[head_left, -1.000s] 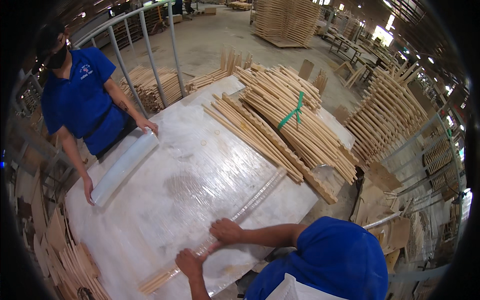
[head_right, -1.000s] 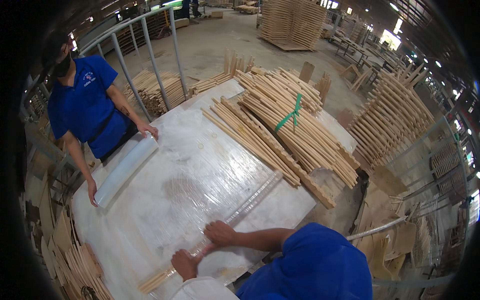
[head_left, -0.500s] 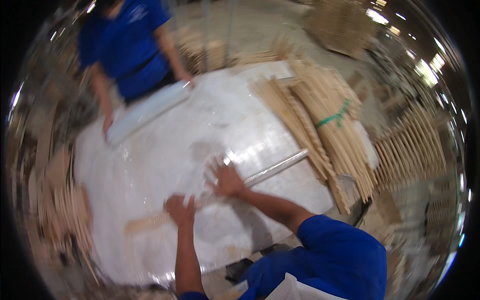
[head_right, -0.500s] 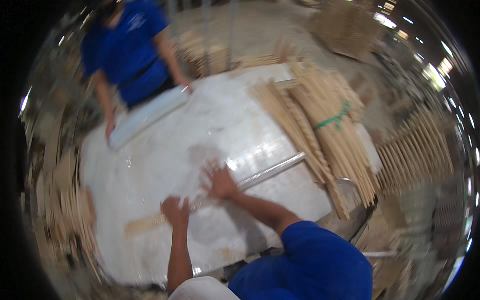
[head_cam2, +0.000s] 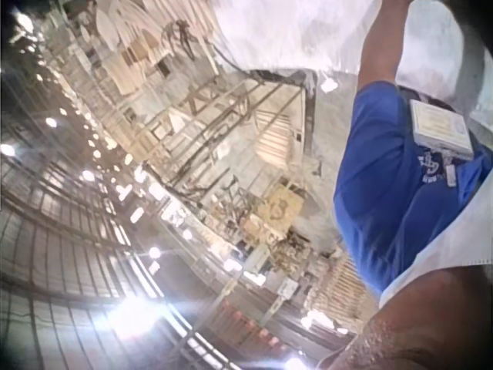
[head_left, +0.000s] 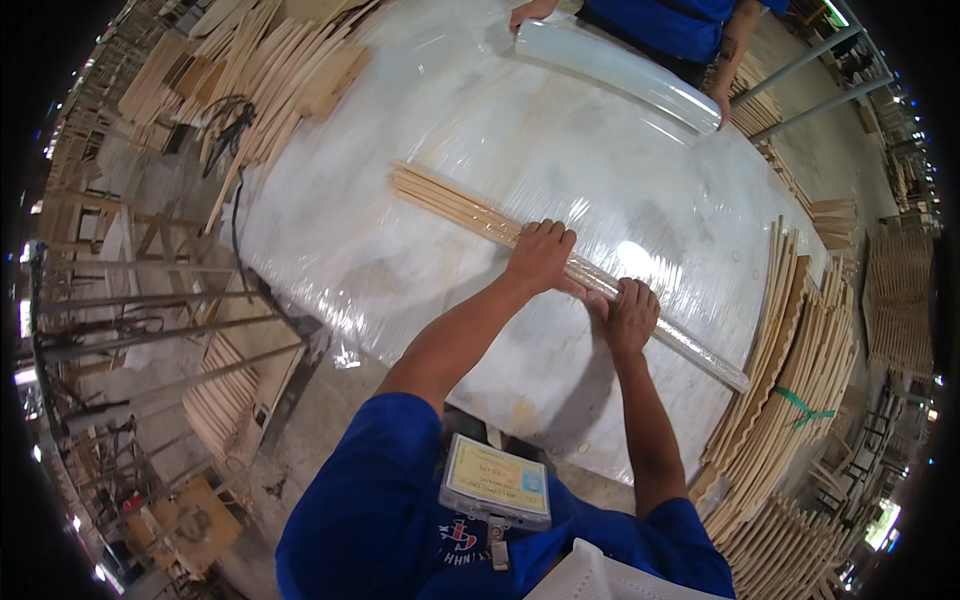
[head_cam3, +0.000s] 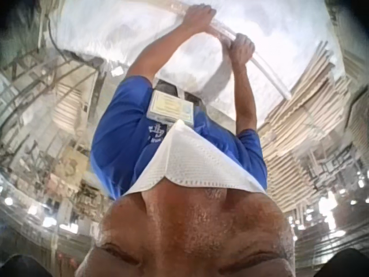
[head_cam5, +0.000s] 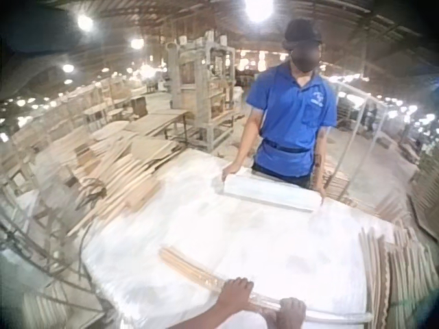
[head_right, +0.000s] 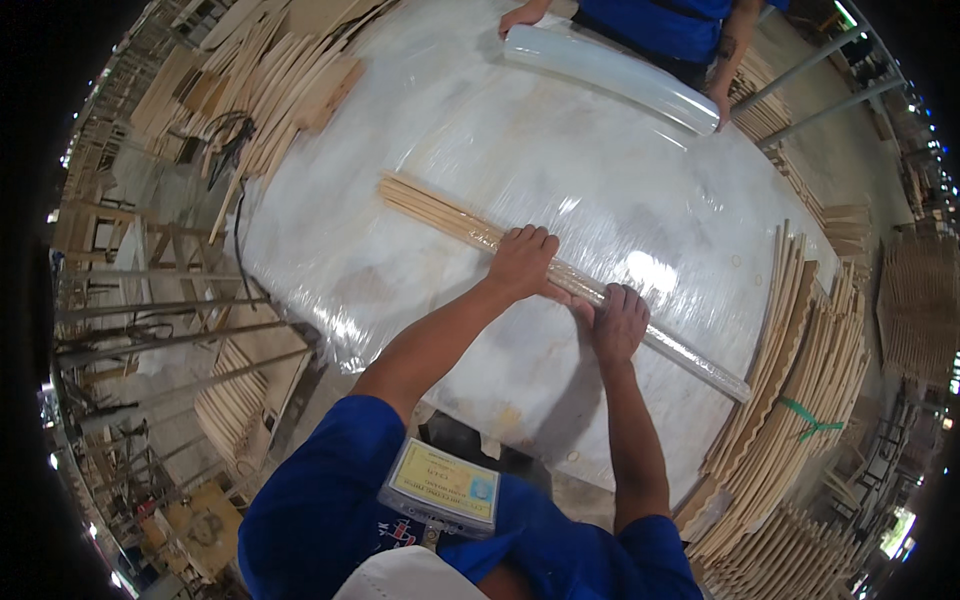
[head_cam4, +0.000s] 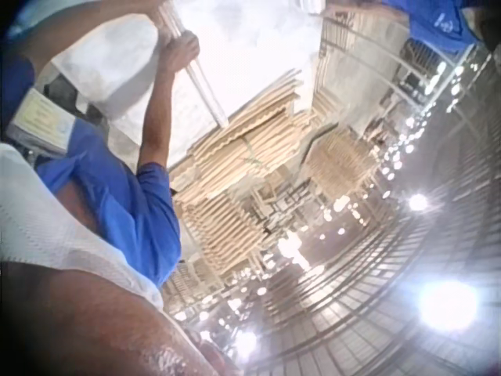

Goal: The person gathers bundles of thin wooden sticks and wraps them tightly with clear plastic film on a white workbench. They roll the sticks to secure the film, then place the wrapped bundles aside.

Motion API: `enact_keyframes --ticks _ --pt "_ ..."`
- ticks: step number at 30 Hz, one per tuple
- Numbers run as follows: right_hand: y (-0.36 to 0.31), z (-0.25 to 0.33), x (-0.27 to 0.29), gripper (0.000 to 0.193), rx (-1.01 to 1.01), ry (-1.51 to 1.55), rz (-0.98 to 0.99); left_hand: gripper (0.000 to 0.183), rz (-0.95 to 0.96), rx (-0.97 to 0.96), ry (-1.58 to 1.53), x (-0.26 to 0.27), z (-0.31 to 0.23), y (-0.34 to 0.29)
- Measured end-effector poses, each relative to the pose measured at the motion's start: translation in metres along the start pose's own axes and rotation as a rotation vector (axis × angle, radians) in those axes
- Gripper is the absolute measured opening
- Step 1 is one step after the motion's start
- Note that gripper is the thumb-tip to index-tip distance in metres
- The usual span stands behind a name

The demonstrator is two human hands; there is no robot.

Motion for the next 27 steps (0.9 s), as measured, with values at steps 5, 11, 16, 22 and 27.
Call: enact_keyframes --ticks 5,11,16,22,27 --pt "-0.074 0.012 0.01 0.055 -0.001 0.015 0.151 0.088 0.002 0.014 0.045 -0.002 -0.025 -0.082" --pt "-0.104 0.031 0.023 0.047 0.088 0.025 0.116 0.091 0.058 0.081 0.004 0.005 -0.033 -0.113" --pt "-0.008 -0.006 0.012 0.044 -0.044 0.089 -0.01 0.083 -0.273 0.124 -0.025 0.033 0.006 -0.072" --pt "0.022 -0.034 0.013 0.041 -0.079 0.066 -0.06 0.096 -0.135 0.133 0.026 0.024 0.038 -0.033" --pt "-0.001 -0.002 -0.02 0.062 0.028 -0.044 -0.07 0.098 -0.262 0.259 0.047 0.031 0.069 0.048"
Point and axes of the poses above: each hand's wrist, its own y-axis towards the middle knuckle, its own x-axis out of the back of the hand, z = x × y, the point moved 4 cm from there along y, towards the middle knuckle, and after that the axes turned 2 degrees about y, right-handed, at the moved point
